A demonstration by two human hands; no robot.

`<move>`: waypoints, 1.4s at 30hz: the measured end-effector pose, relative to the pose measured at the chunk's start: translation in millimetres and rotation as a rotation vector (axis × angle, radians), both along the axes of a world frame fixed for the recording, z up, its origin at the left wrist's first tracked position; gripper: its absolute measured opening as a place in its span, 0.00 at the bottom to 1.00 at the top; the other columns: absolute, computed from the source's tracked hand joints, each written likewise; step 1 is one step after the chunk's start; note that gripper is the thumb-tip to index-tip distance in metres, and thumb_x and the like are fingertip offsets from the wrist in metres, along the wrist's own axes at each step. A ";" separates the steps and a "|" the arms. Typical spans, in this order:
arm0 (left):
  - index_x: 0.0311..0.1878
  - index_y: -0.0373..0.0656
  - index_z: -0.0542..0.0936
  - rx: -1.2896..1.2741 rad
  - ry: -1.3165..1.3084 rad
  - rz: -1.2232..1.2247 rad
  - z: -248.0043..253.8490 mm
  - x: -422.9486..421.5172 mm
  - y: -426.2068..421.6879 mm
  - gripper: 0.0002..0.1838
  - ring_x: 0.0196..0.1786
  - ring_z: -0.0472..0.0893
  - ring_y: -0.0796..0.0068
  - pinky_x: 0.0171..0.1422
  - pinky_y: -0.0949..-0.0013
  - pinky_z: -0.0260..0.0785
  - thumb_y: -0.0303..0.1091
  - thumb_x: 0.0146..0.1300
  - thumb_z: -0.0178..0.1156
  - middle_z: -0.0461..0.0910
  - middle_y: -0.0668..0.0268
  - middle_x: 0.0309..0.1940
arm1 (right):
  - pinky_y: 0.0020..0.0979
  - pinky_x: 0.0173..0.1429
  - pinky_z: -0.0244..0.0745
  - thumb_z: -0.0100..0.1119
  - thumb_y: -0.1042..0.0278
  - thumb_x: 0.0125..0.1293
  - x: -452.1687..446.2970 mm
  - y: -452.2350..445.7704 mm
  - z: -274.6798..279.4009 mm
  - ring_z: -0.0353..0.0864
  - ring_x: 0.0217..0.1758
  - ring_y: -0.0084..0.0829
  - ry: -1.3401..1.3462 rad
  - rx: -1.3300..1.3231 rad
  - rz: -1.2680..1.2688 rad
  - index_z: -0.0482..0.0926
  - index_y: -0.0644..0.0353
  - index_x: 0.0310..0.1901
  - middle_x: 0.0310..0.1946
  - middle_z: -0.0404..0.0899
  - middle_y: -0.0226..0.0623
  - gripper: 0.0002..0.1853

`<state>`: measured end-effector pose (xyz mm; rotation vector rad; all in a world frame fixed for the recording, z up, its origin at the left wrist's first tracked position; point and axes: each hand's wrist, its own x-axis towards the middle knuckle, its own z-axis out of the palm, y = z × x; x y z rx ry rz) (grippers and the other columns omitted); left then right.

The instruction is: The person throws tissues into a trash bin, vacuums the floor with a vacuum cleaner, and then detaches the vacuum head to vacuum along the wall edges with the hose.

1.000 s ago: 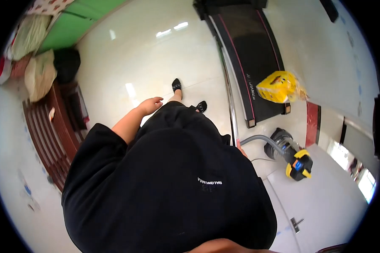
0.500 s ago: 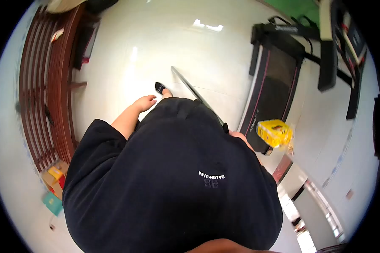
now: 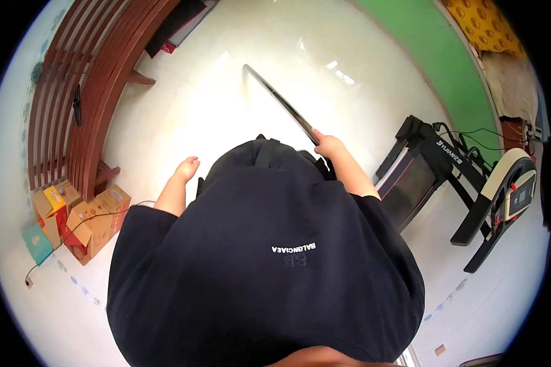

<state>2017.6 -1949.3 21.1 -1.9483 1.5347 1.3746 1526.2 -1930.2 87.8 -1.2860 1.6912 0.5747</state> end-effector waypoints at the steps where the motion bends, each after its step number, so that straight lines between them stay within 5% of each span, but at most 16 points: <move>1: 0.56 0.42 0.72 0.009 0.006 0.017 -5.4 9.4 0.4 0.23 0.55 0.73 0.57 0.60 0.63 0.63 0.44 0.61 0.50 0.75 0.51 0.50 | 0.38 0.52 0.71 0.59 0.64 0.49 0.8 -11.2 -2.3 0.76 0.49 0.41 0.012 -0.028 -0.015 0.49 0.35 0.68 0.47 0.77 0.45 0.44; 9: 0.59 0.44 0.70 0.132 0.157 0.319 -21.5 -16.6 -13.5 0.23 0.44 0.76 0.70 0.49 0.66 0.68 0.44 0.63 0.49 0.78 0.61 0.44 | 0.38 0.56 0.68 0.58 0.62 0.49 -37.9 -79.5 -11.0 0.74 0.53 0.42 0.063 -0.048 -0.154 0.52 0.38 0.67 0.49 0.75 0.46 0.42; 14: 0.59 0.47 0.70 0.063 0.434 0.586 26.0 -76.7 -86.5 0.23 0.48 0.75 0.74 0.52 0.67 0.65 0.47 0.63 0.50 0.75 0.66 0.49 | 0.39 0.53 0.70 0.57 0.62 0.49 -84.9 -136.3 -32.8 0.76 0.49 0.45 0.115 -0.162 -0.072 0.50 0.42 0.68 0.45 0.77 0.50 0.42; 16: 0.58 0.45 0.70 -0.100 0.616 0.641 86.6 -112.8 -149.2 0.22 0.51 0.74 0.73 0.56 0.69 0.63 0.46 0.65 0.49 0.75 0.65 0.50 | 0.39 0.53 0.71 0.57 0.62 0.49 -98.7 -169.8 -25.8 0.76 0.48 0.45 0.140 -0.141 -0.023 0.50 0.44 0.68 0.43 0.77 0.50 0.43; 20: 0.54 0.36 0.72 -0.378 1.146 0.389 225.1 -185.0 -262.2 0.20 0.53 0.73 0.70 0.60 0.66 0.61 0.39 0.65 0.49 0.75 0.60 0.50 | 0.39 0.52 0.71 0.57 0.62 0.49 -117.3 -226.4 -20.9 0.76 0.47 0.45 0.107 -0.107 0.043 0.49 0.45 0.68 0.43 0.77 0.50 0.44; 23: 0.47 0.33 0.76 -0.665 1.536 -0.253 339.5 -249.7 -330.2 0.16 0.48 0.76 0.59 0.54 0.63 0.67 0.35 0.62 0.50 0.77 0.54 0.44 | 0.40 0.52 0.71 0.57 0.64 0.48 -128.3 -273.5 -24.4 0.77 0.47 0.45 0.085 -0.099 0.103 0.47 0.44 0.69 0.42 0.77 0.51 0.45; 26: 0.44 0.34 0.77 -0.796 1.819 -0.517 401.4 -307.8 -358.6 0.15 0.45 0.78 0.59 0.50 0.63 0.70 0.34 0.62 0.51 0.78 0.55 0.42 | 0.40 0.52 0.71 0.57 0.65 0.49 -134.7 -315.2 -26.0 0.77 0.47 0.45 0.082 -0.096 0.126 0.47 0.43 0.69 0.42 0.77 0.51 0.44; 42: 0.46 0.45 0.76 -0.568 2.366 -0.511 405.3 -405.7 -487.3 0.11 0.40 0.78 0.65 0.44 0.70 0.70 0.29 0.59 0.58 0.76 0.64 0.48 | 0.40 0.53 0.72 0.49 0.67 0.54 -183.8 -478.3 -34.5 0.75 0.51 0.41 0.226 -0.125 -0.012 0.48 0.39 0.68 0.49 0.75 0.45 0.39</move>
